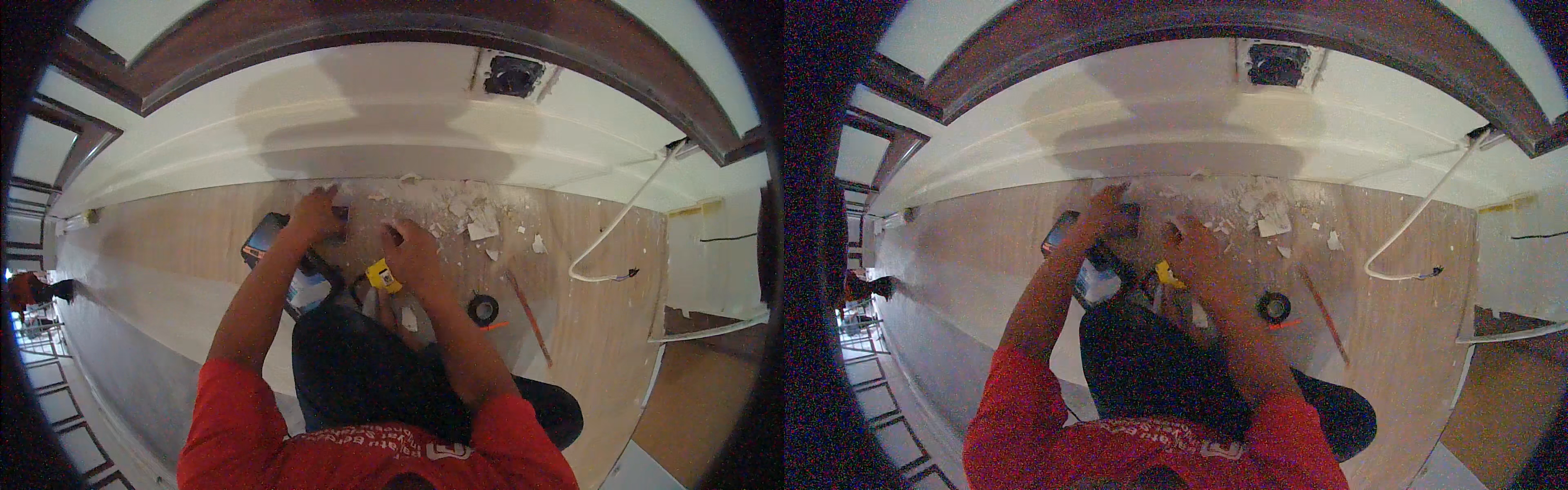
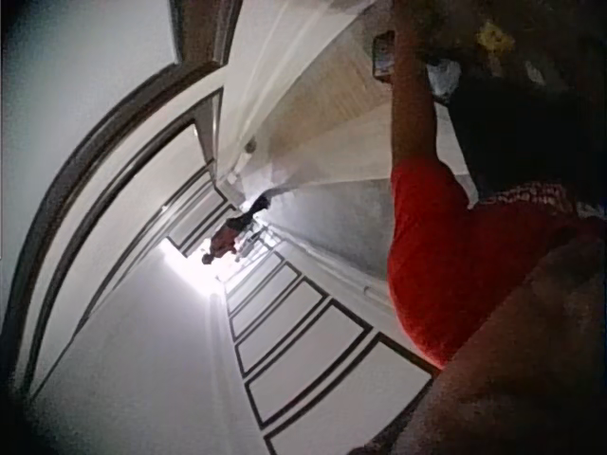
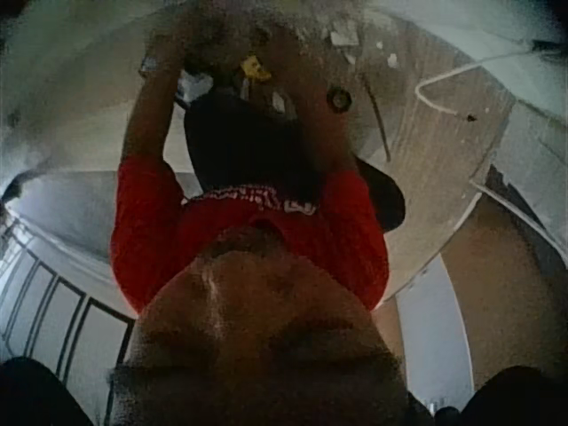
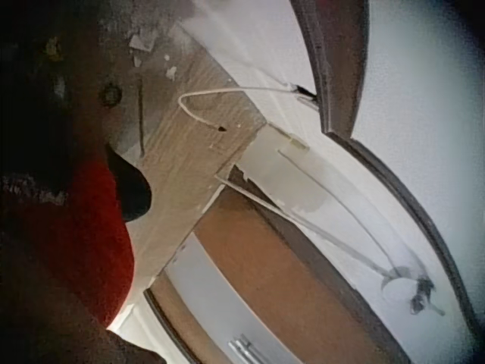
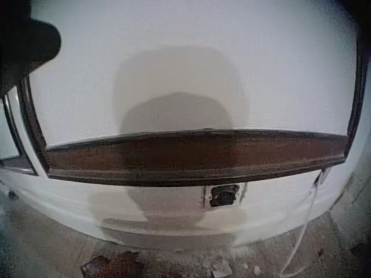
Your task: The person prepares an electrical outlet box and installs a faceplate using an orange hand tool and their fingers.
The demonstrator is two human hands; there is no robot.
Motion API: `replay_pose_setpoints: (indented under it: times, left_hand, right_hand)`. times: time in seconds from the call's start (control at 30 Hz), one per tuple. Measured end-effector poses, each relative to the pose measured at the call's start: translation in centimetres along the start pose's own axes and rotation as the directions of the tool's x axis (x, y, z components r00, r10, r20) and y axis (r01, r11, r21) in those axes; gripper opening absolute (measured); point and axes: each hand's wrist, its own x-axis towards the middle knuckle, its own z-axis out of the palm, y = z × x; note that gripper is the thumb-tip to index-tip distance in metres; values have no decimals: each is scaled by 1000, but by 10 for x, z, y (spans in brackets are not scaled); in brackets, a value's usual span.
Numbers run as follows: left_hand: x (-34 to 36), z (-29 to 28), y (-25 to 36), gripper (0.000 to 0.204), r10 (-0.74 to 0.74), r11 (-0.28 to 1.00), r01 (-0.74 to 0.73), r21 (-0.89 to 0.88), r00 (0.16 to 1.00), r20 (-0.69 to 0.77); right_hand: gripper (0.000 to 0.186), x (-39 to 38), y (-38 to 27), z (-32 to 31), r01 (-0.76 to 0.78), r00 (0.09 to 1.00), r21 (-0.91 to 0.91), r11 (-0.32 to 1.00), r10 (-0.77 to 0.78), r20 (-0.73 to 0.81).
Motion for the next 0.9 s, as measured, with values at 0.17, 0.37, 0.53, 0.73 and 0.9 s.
replay_pose_setpoints:
  times: [0.17, 0.37, 0.53, 0.73, 0.9]
  left_hand:
    - [12, 77, -39, 96, 94, 964, -127, 233, 985, 145]
    - [-36, -14, 23, 107, -26, 971, -32, -236, 971, -237]
    - [-52, -89, 104, 113, 103, 902, -267, -340, 897, -430]
    - [-56, -141, 159, 106, 187, 690, -541, -481, 775, -604]
    - [-49, -144, 188, 77, -36, 383, -466, -798, 856, -516]
  right_hand:
    - [27, -3, 9, -7, -3, 999, 35, 999, 5, -53]
    - [35, 0, -3, -21, -63, 998, 79, 995, 61, 19]
    - [34, 3, -25, -36, -106, 991, 421, 901, 131, -30]
    - [27, 4, -56, -95, -51, 970, 521, 852, 167, -179]
    - [26, 8, -65, -136, 28, 955, 687, 726, 184, -233]
